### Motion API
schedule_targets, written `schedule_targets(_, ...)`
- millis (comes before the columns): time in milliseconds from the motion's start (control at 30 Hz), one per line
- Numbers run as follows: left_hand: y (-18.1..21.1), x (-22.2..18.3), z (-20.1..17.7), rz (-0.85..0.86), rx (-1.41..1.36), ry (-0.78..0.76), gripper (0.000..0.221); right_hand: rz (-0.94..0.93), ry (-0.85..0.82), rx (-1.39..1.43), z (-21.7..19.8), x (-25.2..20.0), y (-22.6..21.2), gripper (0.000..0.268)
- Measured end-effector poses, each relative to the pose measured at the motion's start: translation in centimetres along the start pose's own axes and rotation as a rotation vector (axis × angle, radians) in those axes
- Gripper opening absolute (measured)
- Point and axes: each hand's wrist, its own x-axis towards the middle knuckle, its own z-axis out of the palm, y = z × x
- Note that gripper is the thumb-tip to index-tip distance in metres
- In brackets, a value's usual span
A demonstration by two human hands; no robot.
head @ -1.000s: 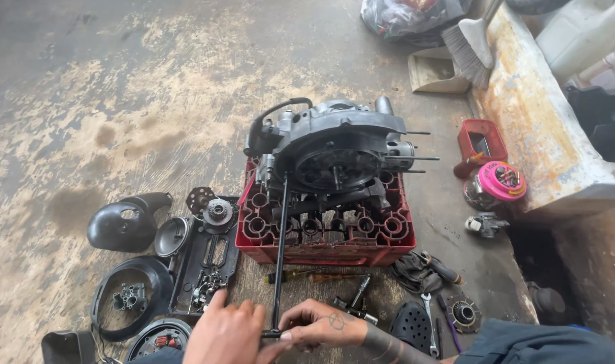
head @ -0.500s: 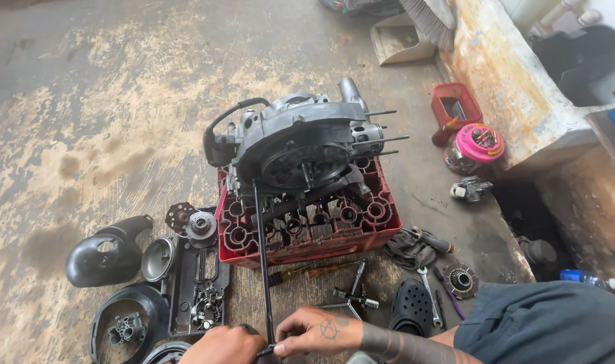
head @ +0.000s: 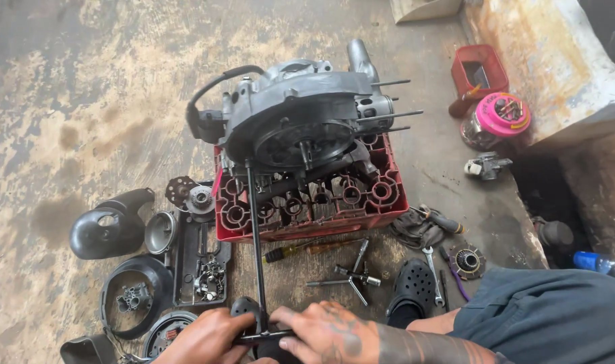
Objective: Repairing a motorcycle engine using a T-handle wrench
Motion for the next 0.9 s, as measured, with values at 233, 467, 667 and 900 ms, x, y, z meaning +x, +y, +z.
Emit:
schedule_targets(233, 2.5, 8.8, 4.4, 0.269, -0.022, 0.429, 0.027, -0.058, -0.038, 0.120, -0.9, -1.4, -2.7, 0.027)
schedule_targets(467, 2.8, 6.4, 2.5, 0.091, -0.531, 0.146, 0.025, -0.296, -0.612, 1.884, 14.9, 17.1, 15.1, 0.080)
schedule_targets(667, -1.1, 3.7, 11.0, -0.199, -1.323, 0.341, 0.073, -0.269, 0.644, 0.411, -2.6, 4.8, 3.3, 0.017)
schedule_targets(900, -4.9, 7.2, 23.2, -0.490, -0.840, 1.248, 0.078, -0.381, -0.021, 0.787, 1.9, 11.3, 7.6, 0.069)
